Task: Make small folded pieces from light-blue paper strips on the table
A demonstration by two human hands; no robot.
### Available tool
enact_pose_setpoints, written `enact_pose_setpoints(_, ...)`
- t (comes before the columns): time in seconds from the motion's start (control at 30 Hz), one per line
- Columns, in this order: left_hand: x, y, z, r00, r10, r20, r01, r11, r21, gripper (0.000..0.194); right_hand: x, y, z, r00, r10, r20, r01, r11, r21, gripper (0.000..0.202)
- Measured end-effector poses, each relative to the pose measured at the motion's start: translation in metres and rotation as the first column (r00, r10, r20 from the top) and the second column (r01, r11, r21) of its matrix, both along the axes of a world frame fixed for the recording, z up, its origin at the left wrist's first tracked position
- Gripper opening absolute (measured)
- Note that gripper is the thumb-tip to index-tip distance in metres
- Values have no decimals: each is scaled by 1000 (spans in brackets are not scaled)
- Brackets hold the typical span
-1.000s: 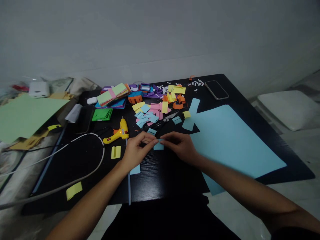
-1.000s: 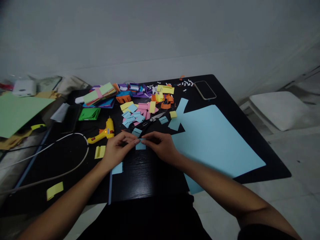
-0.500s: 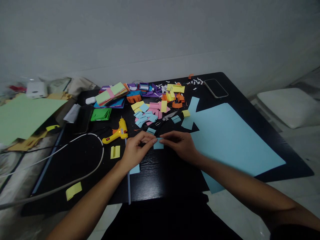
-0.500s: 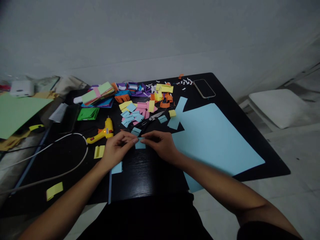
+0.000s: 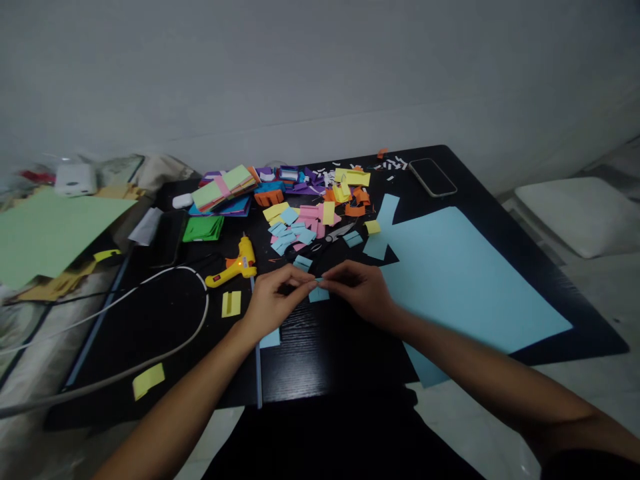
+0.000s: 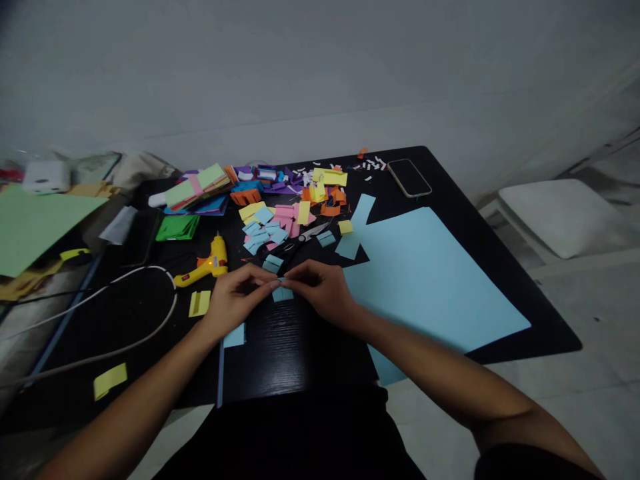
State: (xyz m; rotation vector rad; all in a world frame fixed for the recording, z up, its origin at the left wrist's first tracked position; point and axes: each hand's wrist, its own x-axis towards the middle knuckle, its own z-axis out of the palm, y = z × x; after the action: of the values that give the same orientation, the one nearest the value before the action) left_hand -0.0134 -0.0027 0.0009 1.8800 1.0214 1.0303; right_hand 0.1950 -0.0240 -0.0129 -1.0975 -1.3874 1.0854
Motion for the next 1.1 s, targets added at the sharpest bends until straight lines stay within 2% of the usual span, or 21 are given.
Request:
enact_pose_setpoints(0.1,-2,3,4,996,-66,-56,64,998,-28,11,2,0,-1,996,12,94,-20,996,83,19)
enact_pose_setpoints(0.17,-4,4,7,985,-116,-130,119,993,15,9,3,-1,-1,986,25,163,-46,991,128,24)
enact_pose_setpoints(0.3,-7,4,10,961,-180,-209,204,974,98,12,4,-3,2,973,54,226,-81,990,112,30)
enact_pose_setpoints(0.43,-5,3,8,986,-84,-144,96,992,78,12,3,-1,4,981,116,156,-117,993,-2,27)
enact_pose_setpoints(0.53,-4,3,6,996,-21,-84,22,1000,4,13,2,0,4,988,132,83,-128,990,-53,22)
enact_pose_setpoints(0.67,-5,5,5,996,-18,-91,12,998,-67,14,2,0,3,993,68,101,-68,998,3,22)
enact_pose_setpoints(0.77,-5,6,5,993,-46,-113,37,996,-77,14,2,-2,3,984,65,167,-76,995,62,20)
enact_pose_setpoints(0.9,-6,6,7,990,-53,-131,50,998,-25,15,3,-2,5,970,87,229,-105,992,69,16)
enact_pose_setpoints(1.1,-8,7,8,996,22,-91,-19,999,37,13,5,-2,8,959,95,266,-114,992,56,18)
